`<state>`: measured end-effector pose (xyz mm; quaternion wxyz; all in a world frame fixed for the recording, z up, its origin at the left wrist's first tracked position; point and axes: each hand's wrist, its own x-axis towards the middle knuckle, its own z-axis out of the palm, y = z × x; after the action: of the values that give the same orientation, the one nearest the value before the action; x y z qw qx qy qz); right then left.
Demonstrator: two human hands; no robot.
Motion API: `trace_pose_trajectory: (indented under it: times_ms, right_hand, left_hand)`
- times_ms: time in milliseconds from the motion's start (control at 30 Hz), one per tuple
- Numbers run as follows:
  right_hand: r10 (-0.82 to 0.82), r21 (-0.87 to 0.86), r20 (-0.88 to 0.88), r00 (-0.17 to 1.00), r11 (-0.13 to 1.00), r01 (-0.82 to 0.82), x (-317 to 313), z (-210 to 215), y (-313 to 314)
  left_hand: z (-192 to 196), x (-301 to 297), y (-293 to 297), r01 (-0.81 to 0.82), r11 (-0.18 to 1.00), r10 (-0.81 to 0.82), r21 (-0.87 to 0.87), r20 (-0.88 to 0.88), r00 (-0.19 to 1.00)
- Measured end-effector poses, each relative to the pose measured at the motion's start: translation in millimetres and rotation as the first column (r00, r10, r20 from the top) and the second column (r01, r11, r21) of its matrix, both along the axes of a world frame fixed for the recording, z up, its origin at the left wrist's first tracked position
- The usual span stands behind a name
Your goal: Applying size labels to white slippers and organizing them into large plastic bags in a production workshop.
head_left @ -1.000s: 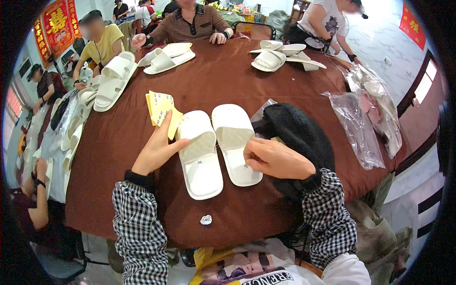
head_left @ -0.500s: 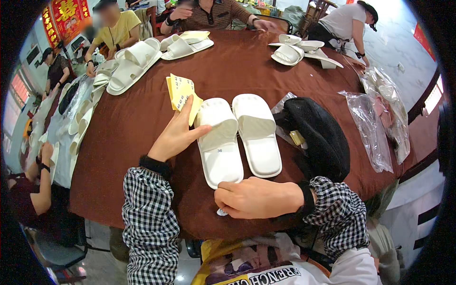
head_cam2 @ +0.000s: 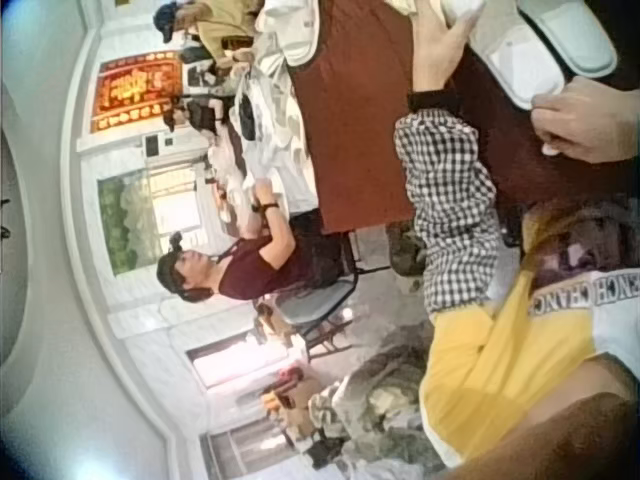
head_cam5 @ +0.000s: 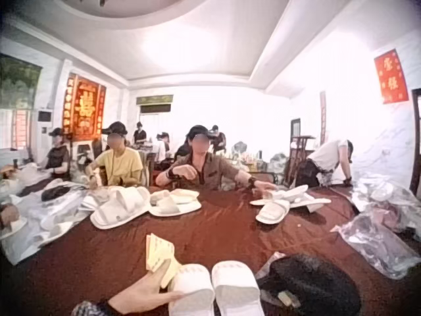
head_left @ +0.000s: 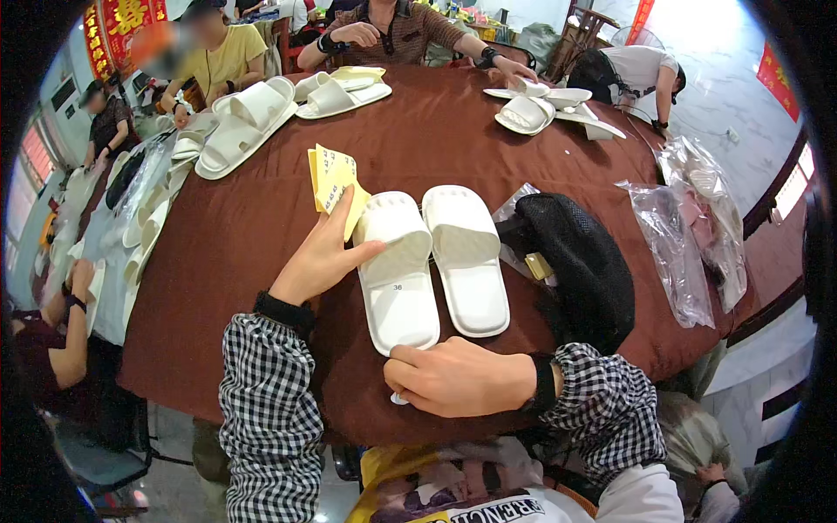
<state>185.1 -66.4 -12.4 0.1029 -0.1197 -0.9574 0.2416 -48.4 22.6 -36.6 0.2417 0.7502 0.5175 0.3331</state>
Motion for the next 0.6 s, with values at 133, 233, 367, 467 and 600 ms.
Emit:
trace_pose_trajectory:
  times_ms: [133, 233, 367, 467, 600]
  right_hand:
    - [-0.026, -0.08, 0.011, 1.0, 0.996, 0.027, 2.1, -1.9, 0.6]
    - [0.0, -0.063, 0.023, 1.0, 0.998, 0.002, 5.0, -4.4, 2.5]
    - [0.023, -0.009, -0.018, 1.0, 1.0, -0.023, 4.8, -8.8, 3.8]
    - [0.03, -0.021, -0.011, 0.999, 0.999, -0.03, 4.9, -8.5, 4.0]
    - [0.044, 0.004, -0.005, 0.999, 0.999, -0.044, 5.9, -4.8, 2.8]
  left_hand:
    - [1.4, -0.8, -0.6, -0.003, 0.999, 0.005, 0.054, -0.039, 0.999]
    - [8.0, -0.2, -2.9, -0.013, 1.0, 0.01, 0.016, 0.149, 0.989]
    - [21.5, 2.8, -5.2, -0.105, 0.992, 0.066, 0.063, 0.449, 0.891]
    - [29.0, 5.3, -7.9, -0.014, 0.999, 0.031, -0.031, 0.651, 0.759]
    - [33.1, 10.0, -13.2, 0.046, 0.997, 0.003, -0.058, 0.652, 0.758]
